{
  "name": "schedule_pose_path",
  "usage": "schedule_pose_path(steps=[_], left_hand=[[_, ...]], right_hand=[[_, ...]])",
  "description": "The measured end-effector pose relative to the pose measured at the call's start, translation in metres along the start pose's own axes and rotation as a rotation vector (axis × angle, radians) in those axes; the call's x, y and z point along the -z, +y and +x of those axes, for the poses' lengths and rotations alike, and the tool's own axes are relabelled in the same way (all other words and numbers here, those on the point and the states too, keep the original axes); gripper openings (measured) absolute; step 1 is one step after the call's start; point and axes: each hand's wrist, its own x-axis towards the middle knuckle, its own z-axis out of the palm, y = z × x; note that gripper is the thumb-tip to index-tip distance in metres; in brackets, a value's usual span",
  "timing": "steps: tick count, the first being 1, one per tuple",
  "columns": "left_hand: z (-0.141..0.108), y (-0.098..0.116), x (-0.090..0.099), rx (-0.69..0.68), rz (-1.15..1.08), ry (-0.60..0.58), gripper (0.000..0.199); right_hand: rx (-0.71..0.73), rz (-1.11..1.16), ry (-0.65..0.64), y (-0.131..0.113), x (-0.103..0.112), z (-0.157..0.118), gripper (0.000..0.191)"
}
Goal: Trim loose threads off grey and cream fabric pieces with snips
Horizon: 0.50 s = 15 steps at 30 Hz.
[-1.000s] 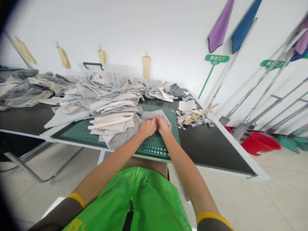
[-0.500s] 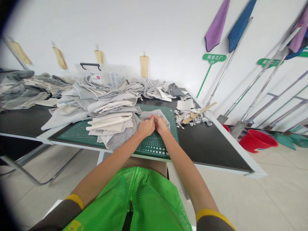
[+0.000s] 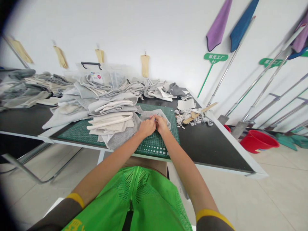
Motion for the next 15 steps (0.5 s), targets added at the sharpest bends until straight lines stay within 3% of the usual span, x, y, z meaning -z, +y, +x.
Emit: schedule_pose_path(steps=[15], left_hand=[[0.0004,-0.0008,-0.0007,0.009,0.002,0.004,0.041]], right_hand=[[-0.004,0.013,-0.005,0.0010,0.0003,0.0007,0.004]])
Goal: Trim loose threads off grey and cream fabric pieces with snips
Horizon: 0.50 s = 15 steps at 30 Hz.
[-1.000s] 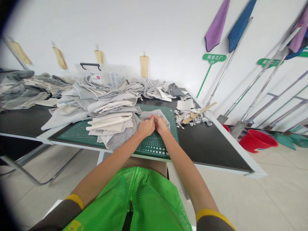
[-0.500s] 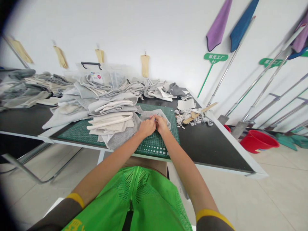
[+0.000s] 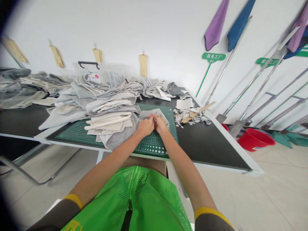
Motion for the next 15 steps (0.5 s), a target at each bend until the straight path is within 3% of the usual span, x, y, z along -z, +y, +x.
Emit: schedule_pose_path(steps=[15], left_hand=[[0.0002,0.0007,-0.0005,-0.009,-0.003,-0.010,0.042]], right_hand=[[-0.004,-0.003,0.002,-0.0012,-0.0012,-0.0018,0.007]])
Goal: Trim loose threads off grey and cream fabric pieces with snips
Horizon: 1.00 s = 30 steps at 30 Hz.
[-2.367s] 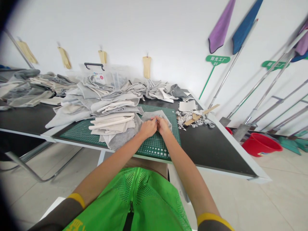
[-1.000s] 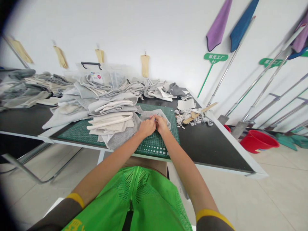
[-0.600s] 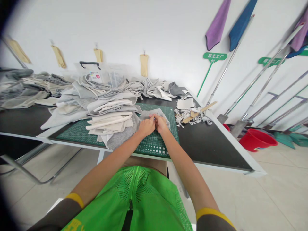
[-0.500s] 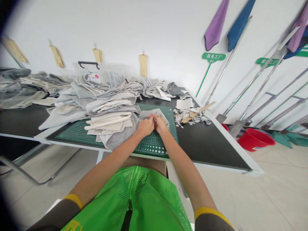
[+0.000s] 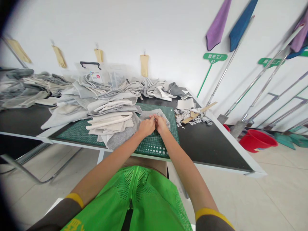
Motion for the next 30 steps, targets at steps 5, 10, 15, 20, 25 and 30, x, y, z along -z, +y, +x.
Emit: schedule_pose_path(steps=[5,10,15,20,25,30], left_hand=[[0.0004,-0.0005,-0.0009,0.005,0.010,0.017,0.042],[0.0004,-0.0008,-0.0008,-0.011,0.019,0.017,0.042],[-0.0004,0.0000,0.0008,0.007,0.018,0.006,0.041],[-0.0007,0.0009,0.0025,0.007,0.010,-0.009,0.043],[-0.0005,0.0007,0.0020,0.011,0.011,-0.001,0.041],[-0.0009,0.0014,0.0034,0.005,0.015,-0.008,0.045]], right_hand=[[0.008,-0.006,0.016,0.0013,0.0003,0.0009,0.002],[0.016,0.000,0.028,0.0014,-0.0014,-0.0003,0.002],[0.007,0.007,0.031,0.0002,-0.0032,-0.0019,0.006],[-0.002,0.007,0.024,-0.0008,-0.0033,-0.0028,0.009],[0.005,0.002,0.024,-0.0003,-0.0026,-0.0027,0.005],[0.018,-0.002,0.017,-0.0007,-0.0023,-0.0023,0.002]])
